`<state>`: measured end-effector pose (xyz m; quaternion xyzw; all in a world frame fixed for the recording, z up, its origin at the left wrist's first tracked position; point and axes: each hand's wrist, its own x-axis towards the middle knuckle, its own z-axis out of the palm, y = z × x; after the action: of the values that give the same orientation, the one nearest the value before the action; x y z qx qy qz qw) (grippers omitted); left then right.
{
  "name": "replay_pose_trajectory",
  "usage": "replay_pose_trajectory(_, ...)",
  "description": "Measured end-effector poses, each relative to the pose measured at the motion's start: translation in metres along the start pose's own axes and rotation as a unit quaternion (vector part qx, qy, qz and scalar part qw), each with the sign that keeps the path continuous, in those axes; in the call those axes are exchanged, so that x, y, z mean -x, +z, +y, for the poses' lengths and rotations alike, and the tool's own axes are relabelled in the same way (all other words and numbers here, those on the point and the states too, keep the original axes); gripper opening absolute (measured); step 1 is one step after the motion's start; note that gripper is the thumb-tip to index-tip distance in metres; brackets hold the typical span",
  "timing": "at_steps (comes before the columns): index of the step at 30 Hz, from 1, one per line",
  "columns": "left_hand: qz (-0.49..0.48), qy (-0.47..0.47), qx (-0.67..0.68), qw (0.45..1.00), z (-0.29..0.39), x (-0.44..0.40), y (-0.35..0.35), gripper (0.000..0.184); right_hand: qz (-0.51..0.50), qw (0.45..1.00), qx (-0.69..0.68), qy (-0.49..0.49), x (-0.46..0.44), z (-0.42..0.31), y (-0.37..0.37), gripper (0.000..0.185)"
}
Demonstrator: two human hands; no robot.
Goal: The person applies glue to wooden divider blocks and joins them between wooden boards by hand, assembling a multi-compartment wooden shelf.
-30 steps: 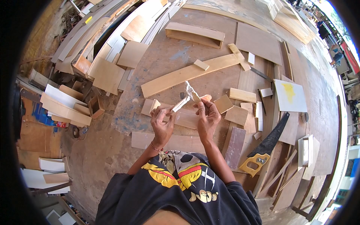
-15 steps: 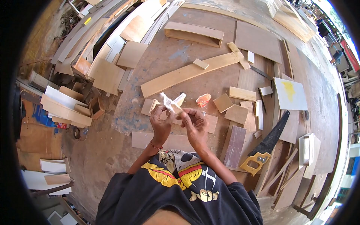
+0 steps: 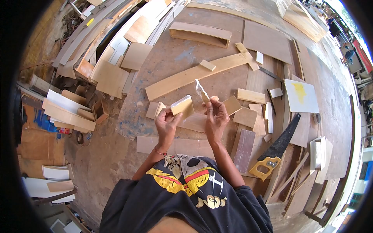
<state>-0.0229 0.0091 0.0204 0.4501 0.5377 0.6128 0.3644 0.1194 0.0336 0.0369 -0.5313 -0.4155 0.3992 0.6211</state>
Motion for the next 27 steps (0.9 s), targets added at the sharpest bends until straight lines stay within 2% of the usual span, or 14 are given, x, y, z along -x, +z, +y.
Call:
replay_pose_trajectory(1,0.005,-0.069,0.145,0.987,0.001,0.000,0.002,0.017,-0.001,1.000,-0.001,0.000,-0.001,0.001,-0.001,0.014)
replay_pose_trajectory(2,0.007,-0.070,0.144,0.987,0.000,-0.002,-0.001,0.017,-0.010,0.998,-0.055,0.008,0.000,0.001,-0.002,0.013)
replay_pose_trajectory(4,-0.024,-0.235,0.340,0.910,-0.004,-0.009,-0.008,0.017,-0.037,0.991,-0.122,0.028,0.005,-0.002,-0.006,0.011)
replay_pose_trajectory(5,-0.023,-0.235,0.341,0.910,-0.007,-0.010,-0.013,0.017,-0.038,0.991,-0.122,0.028,0.009,0.000,-0.007,0.011)
replay_pose_trajectory(7,-0.045,-0.380,0.471,0.795,-0.013,-0.012,-0.021,0.015,-0.042,0.991,-0.129,0.017,0.019,0.005,-0.008,0.011)
replay_pose_trajectory(13,-0.082,-0.429,0.514,0.738,-0.011,-0.008,-0.017,0.015,-0.048,0.989,-0.140,0.029,0.034,0.010,0.008,0.004)
replay_pose_trajectory(17,-0.076,-0.436,0.527,0.725,-0.010,-0.008,-0.017,0.014,-0.018,0.997,-0.067,-0.039,0.031,0.019,0.012,0.005)
replay_pose_trajectory(19,-0.064,-0.433,0.528,0.728,-0.011,-0.009,-0.018,0.013,0.008,0.994,0.065,-0.084,0.028,0.023,0.008,0.006)
replay_pose_trajectory(20,-0.053,-0.432,0.527,0.730,-0.011,-0.009,-0.018,0.013,0.008,0.994,0.066,-0.083,0.029,0.023,0.006,0.006)
replay_pose_trajectory(22,-0.054,-0.429,0.530,0.729,-0.009,-0.008,-0.018,0.013,0.031,0.973,0.179,-0.142,0.028,0.015,0.005,0.009)
replay_pose_trajectory(23,-0.056,-0.426,0.532,0.730,-0.008,-0.009,-0.017,0.013,0.031,0.973,0.180,-0.142,0.028,0.011,0.006,0.009)
replay_pose_trajectory(25,-0.068,-0.417,0.541,0.727,-0.007,-0.009,-0.019,0.014,0.039,0.944,0.212,-0.250,0.027,0.005,0.009,0.012)
replay_pose_trajectory(27,-0.079,-0.406,0.552,0.724,-0.006,-0.010,-0.020,0.015,0.021,0.933,0.240,-0.269,0.030,0.007,0.007,0.013)
